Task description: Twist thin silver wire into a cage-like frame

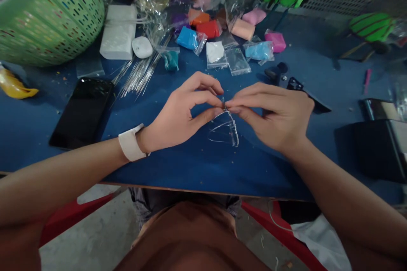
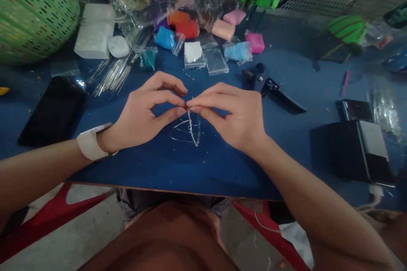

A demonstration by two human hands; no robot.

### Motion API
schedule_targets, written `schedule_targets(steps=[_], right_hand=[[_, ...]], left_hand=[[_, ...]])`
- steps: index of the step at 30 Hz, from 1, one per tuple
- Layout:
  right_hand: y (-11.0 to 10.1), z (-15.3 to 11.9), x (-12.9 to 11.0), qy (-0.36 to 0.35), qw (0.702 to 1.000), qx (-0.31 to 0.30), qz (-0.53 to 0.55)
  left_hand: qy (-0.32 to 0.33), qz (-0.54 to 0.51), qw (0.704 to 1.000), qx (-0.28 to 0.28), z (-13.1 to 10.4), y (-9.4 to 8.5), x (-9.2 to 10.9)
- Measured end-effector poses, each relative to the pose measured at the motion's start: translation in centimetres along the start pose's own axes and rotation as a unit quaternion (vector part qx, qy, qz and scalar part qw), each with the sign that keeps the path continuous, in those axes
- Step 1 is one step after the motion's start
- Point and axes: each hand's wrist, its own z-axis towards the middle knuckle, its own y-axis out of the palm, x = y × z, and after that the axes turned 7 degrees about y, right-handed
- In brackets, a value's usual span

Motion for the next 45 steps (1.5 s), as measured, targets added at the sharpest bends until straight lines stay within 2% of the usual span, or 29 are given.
schedule_targets(steps=[3, 5, 9, 13, 16, 18, 23, 27, 30, 33, 36, 38, 40, 43, 45], right_hand=[[0.4, 0.0, 0.1, 0.174, 0.974, -0.031, 0.142], [0.6, -0.1, 0.2, 0.252, 0.938, -0.057, 0.230], [1.0, -0.2, 0.1, 0.333, 0.876, -0.098, 0.335], [1.5, -0.4, 0.0, 0.369, 0.852, -0.086, 0.361], [1.7, -0.4, 0.1, 0.353, 0.863, -0.085, 0.351], [1.7, -0.3, -0.1, 0.333, 0.881, -0.077, 0.328], [1.5, -0.1, -1.1, 0.274, 0.932, -0.025, 0.234], [1.7, -0.3, -1.8, 0.237, 0.952, 0.023, 0.191], [2.1, -0.7, -1.9, 0.205, 0.962, 0.057, 0.172], [2.3, -1.1, -1.8, 0.150, 0.975, 0.079, 0.143], [2.1, -1.3, -1.8, 0.092, 0.988, 0.089, 0.087], [1.9, -1.2, -1.9, 0.074, 0.992, 0.091, 0.056], [1.8, -1.0, -2.0, 0.077, 0.991, 0.087, 0.062], [1.9, -0.7, -1.9, 0.125, 0.980, 0.073, 0.136], [2.0, -0.5, -1.7, 0.164, 0.967, 0.054, 0.185]], left_hand=[[0.097, 0.083, 0.991, -0.034, 0.4, -1.1, -0.5], [0.110, 0.121, 0.985, -0.057, 0.7, -1.7, -0.5], [0.075, 0.137, 0.987, -0.049, 0.7, -1.7, 0.0], [0.069, 0.127, 0.989, -0.042, 0.3, -1.1, -0.3], [0.107, 0.133, 0.985, -0.031, 0.1, -0.8, -0.8], [0.130, 0.149, 0.980, -0.016, 0.1, -0.5, -0.8], [0.144, 0.222, 0.963, 0.049, 0.3, 0.2, 0.1], [0.155, 0.248, 0.952, 0.094, 0.5, 0.8, 0.3], [0.178, 0.227, 0.951, 0.110, 0.6, 0.8, 0.3], [0.155, 0.185, 0.964, 0.107, 0.7, 0.5, 0.8], [0.092, 0.142, 0.980, 0.104, 0.8, 0.2, 1.5], [0.091, 0.130, 0.982, 0.102, 0.9, 0.0, 1.7], [0.103, 0.133, 0.982, 0.089, 1.0, -0.2, 1.3], [0.150, 0.136, 0.976, 0.081, 0.9, -0.3, 0.5], [0.138, 0.107, 0.982, 0.070, 0.8, -0.2, 0.2]])
